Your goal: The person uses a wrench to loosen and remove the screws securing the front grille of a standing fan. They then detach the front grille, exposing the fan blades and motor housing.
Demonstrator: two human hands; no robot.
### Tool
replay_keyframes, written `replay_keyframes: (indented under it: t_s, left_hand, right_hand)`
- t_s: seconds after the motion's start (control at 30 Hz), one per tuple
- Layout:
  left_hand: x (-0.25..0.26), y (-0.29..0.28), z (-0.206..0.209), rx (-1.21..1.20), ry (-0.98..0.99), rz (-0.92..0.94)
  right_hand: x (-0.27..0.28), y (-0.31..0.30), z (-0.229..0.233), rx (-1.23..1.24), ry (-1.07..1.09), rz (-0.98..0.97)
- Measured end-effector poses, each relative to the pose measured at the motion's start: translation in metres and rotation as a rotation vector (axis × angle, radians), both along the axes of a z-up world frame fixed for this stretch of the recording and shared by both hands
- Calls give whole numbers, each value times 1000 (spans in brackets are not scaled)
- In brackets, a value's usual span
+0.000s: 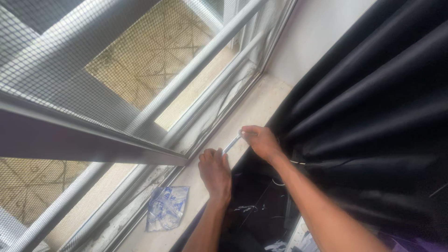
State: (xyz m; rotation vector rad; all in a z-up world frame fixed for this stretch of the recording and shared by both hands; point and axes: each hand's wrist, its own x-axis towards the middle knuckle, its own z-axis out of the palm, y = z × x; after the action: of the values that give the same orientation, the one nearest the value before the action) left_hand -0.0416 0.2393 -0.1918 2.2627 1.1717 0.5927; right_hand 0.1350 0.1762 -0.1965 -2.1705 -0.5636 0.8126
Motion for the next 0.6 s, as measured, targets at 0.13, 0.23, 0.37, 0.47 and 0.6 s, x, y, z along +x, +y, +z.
replay_keyframes:
  t_s: [0.13,0.23,0.37,0.47,0.6]
  left_hand:
    - [-6,-4,8,-76,31,-60]
    - [-17,-6,10,-97,35,-113]
    - [-21,-9,0,-41,-25,-174]
    - [-21,-25,14,99,148,-171]
    - [-11,-60,60,-208,-77,-237]
  right_hand:
    - [-1,-19,10,36,204,-104]
    - [-3,-46,33,65,338,-208]
    - [-18,-94,69,34,360,-328]
    - [-34,-143,105,63,368,-362]
    - [-49,-215,150,136,381,-411]
